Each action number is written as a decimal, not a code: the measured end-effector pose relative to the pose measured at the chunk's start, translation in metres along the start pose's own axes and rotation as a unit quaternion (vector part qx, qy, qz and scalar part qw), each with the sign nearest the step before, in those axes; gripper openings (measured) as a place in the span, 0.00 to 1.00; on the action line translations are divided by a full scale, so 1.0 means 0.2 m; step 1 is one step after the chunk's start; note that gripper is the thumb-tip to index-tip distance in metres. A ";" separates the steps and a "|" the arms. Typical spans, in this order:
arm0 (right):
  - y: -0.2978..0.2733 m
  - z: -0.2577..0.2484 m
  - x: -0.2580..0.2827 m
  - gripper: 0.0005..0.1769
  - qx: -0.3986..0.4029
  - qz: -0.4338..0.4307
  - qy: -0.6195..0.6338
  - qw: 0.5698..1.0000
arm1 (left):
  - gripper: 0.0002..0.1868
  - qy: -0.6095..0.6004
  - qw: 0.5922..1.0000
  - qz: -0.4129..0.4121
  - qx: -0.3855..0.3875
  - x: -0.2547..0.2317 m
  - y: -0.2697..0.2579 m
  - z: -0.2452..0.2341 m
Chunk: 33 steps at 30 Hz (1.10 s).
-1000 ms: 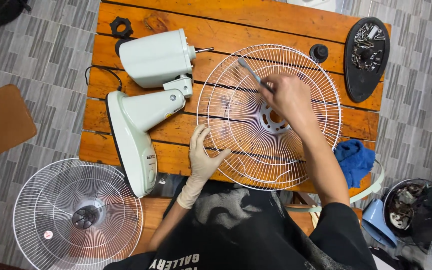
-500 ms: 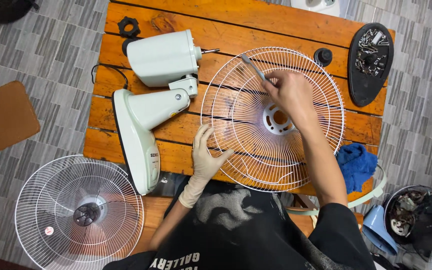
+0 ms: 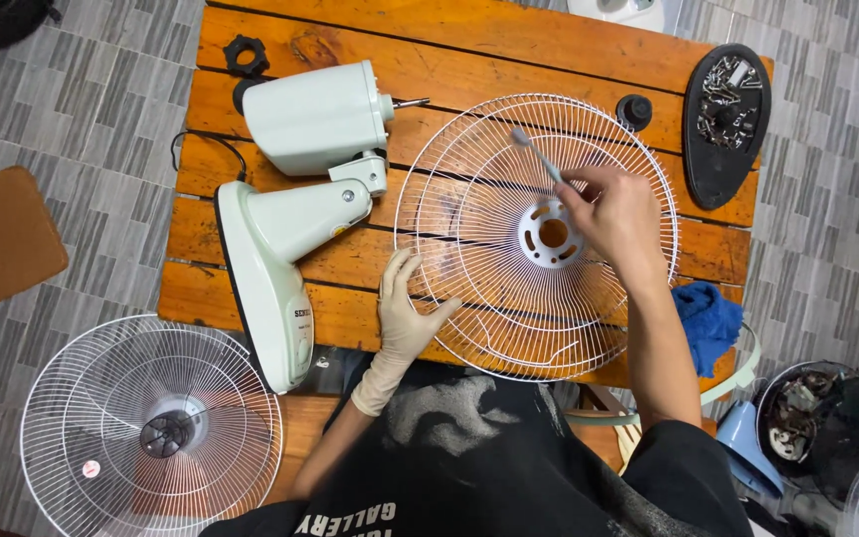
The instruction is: Cleaning a fan grill using a small brush to remove dust
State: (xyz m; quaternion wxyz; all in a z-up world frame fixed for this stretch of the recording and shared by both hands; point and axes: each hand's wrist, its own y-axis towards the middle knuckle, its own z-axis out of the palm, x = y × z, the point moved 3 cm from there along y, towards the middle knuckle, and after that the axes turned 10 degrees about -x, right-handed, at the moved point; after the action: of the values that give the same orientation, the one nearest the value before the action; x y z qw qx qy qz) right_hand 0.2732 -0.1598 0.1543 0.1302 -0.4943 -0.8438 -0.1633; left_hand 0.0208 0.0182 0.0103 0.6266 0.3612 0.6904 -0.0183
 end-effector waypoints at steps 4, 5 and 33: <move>0.05 0.06 0.06 0.10 -0.005 -0.011 0.031 0.999 | 0.46 -0.003 1.000 0.007 -0.005 -0.01 0.00 0.00; 0.07 0.08 0.07 0.10 -0.005 -0.014 0.021 1.000 | 0.46 -0.004 1.000 0.006 -0.003 -0.01 0.00 0.00; 0.17 0.19 0.15 0.13 0.002 -0.022 0.001 1.000 | 0.46 -0.007 1.000 0.001 -0.002 -0.01 0.01 0.00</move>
State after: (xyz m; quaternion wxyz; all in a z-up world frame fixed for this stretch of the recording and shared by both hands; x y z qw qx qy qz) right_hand 0.2860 -0.1054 0.1350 0.1285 -0.4748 -0.8548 -0.1656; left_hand 0.0208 0.0188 0.0122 0.6323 0.3604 0.6855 -0.0194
